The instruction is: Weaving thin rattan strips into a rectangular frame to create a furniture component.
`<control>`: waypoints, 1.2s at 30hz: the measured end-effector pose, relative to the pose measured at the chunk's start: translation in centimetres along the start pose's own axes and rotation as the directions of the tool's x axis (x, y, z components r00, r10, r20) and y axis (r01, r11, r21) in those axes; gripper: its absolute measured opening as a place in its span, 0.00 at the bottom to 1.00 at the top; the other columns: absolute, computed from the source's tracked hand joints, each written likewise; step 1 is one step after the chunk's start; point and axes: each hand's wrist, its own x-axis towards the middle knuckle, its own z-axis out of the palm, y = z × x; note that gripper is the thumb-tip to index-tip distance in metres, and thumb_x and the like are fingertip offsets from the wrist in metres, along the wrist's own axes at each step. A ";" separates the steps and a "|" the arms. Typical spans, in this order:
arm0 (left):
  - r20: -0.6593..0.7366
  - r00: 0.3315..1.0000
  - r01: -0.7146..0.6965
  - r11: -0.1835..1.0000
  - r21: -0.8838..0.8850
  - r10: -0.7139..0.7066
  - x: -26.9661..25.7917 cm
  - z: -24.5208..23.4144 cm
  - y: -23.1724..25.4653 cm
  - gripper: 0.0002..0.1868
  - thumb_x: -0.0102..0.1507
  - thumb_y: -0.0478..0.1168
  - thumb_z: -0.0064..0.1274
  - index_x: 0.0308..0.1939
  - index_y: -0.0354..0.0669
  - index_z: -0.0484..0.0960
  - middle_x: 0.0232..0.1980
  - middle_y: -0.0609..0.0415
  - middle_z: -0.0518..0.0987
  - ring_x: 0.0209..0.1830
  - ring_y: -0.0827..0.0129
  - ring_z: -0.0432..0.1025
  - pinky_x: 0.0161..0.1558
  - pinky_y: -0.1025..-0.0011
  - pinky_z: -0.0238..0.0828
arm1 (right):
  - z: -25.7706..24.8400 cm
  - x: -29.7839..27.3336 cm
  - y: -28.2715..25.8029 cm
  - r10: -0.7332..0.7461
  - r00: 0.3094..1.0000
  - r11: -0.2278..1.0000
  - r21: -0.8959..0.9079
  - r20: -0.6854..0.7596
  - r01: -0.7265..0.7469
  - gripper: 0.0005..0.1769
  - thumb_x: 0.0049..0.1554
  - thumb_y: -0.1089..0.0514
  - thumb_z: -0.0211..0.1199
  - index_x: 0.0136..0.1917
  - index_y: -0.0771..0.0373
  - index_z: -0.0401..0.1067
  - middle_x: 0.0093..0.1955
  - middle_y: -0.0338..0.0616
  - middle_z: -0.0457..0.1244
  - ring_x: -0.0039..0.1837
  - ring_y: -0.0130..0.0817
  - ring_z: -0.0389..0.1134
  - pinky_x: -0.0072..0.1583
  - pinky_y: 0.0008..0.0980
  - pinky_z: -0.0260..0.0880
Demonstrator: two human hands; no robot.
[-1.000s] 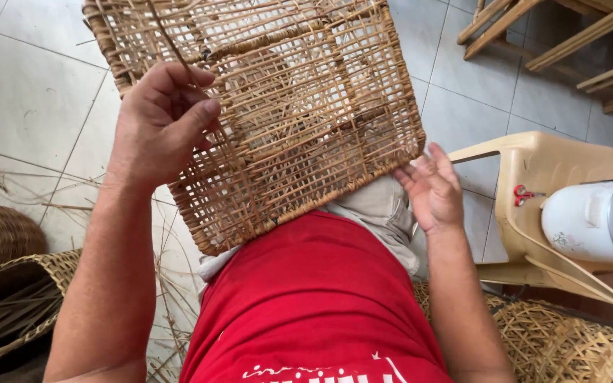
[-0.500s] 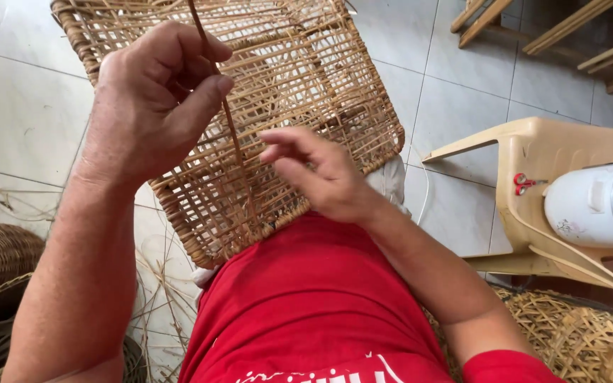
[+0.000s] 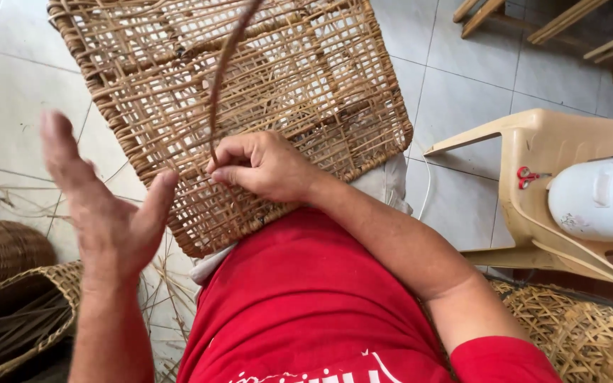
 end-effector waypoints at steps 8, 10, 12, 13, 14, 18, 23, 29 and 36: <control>0.421 0.776 0.615 0.414 -0.672 -0.469 -8.1 3.2 -2.2 0.14 0.74 0.41 0.45 0.56 0.33 0.77 0.35 0.46 0.79 0.34 0.65 0.78 0.38 0.64 0.81 | 0.0 0.9 1.7 -0.059 0.998 0.995 -0.088 -0.034 0.056 0.02 0.58 0.58 0.69 0.42 0.52 0.79 0.30 0.33 0.68 0.37 0.23 0.65 0.43 0.26 0.67; 0.502 0.719 0.690 0.401 -0.603 -0.481 -7.3 2.7 -0.7 0.14 0.70 0.43 0.53 0.49 0.32 0.80 0.32 0.45 0.80 0.32 0.64 0.78 0.37 0.59 0.82 | 0.2 1.0 1.5 -0.031 0.998 0.995 -0.101 -0.047 0.026 0.03 0.58 0.58 0.68 0.41 0.52 0.78 0.29 0.31 0.68 0.37 0.21 0.64 0.42 0.25 0.66; 0.516 0.719 0.692 0.411 -0.593 -0.466 -7.0 2.5 -1.4 0.14 0.70 0.43 0.54 0.45 0.32 0.80 0.30 0.47 0.78 0.31 0.65 0.78 0.36 0.59 0.82 | 0.1 1.2 1.4 -0.025 0.999 0.994 -0.106 -0.048 0.019 0.03 0.58 0.57 0.68 0.41 0.52 0.78 0.28 0.30 0.68 0.36 0.20 0.64 0.42 0.24 0.66; 0.534 0.713 0.700 0.421 -0.577 -0.454 -6.9 2.3 -1.7 0.14 0.69 0.44 0.56 0.42 0.33 0.81 0.27 0.49 0.75 0.29 0.65 0.77 0.35 0.60 0.83 | 0.2 1.2 1.4 -0.014 0.999 0.995 -0.104 -0.052 0.009 0.03 0.58 0.57 0.67 0.42 0.51 0.78 0.28 0.30 0.67 0.36 0.20 0.64 0.42 0.24 0.66; 0.533 0.714 0.700 0.423 -0.576 -0.454 -6.5 1.8 -1.0 0.14 0.69 0.44 0.56 0.42 0.33 0.81 0.27 0.49 0.75 0.29 0.65 0.77 0.35 0.60 0.83 | 0.1 1.1 0.9 -0.016 0.998 0.995 -0.102 -0.053 0.010 0.03 0.58 0.57 0.67 0.42 0.51 0.78 0.28 0.30 0.67 0.36 0.20 0.64 0.42 0.24 0.66; 0.528 0.752 0.649 0.307 -0.696 -0.395 -5.6 0.2 0.9 0.11 0.68 0.40 0.57 0.39 0.32 0.80 0.25 0.48 0.74 0.26 0.66 0.76 0.31 0.60 0.83 | -0.2 0.9 -2.0 0.016 0.999 0.989 -0.144 -0.036 -0.021 0.03 0.57 0.57 0.67 0.40 0.51 0.78 0.28 0.31 0.68 0.36 0.23 0.65 0.43 0.26 0.67; 0.525 0.796 0.586 0.168 -0.793 -0.301 -8.5 0.6 -0.9 0.10 0.68 0.37 0.54 0.42 0.28 0.82 0.30 0.42 0.80 0.30 0.62 0.79 0.31 0.58 0.82 | 0.3 0.7 -3.3 -0.026 1.000 0.963 -0.270 0.006 0.027 0.02 0.55 0.55 0.69 0.40 0.49 0.78 0.28 0.34 0.68 0.35 0.30 0.69 0.42 0.31 0.70; 0.513 0.800 0.600 0.457 -0.657 -0.313 -6.9 1.2 -0.4 0.13 0.72 0.42 0.50 0.39 0.35 0.80 0.24 0.54 0.74 0.25 0.75 0.69 0.25 0.71 0.66 | 1.6 2.5 1.5 -0.073 0.997 0.956 -0.288 -0.037 0.059 0.03 0.57 0.57 0.68 0.41 0.51 0.80 0.27 0.35 0.68 0.32 0.29 0.71 0.39 0.28 0.68; 0.395 0.855 0.510 0.681 -0.525 -0.336 -8.1 0.8 -0.9 0.41 0.59 0.35 0.63 0.70 0.29 0.57 0.48 0.32 0.74 0.42 0.49 0.74 0.40 0.55 0.73 | 1.3 3.0 2.1 0.040 0.999 0.999 -0.009 -0.033 -0.040 0.02 0.55 0.62 0.68 0.41 0.57 0.79 0.26 0.37 0.67 0.29 0.24 0.69 0.35 0.21 0.67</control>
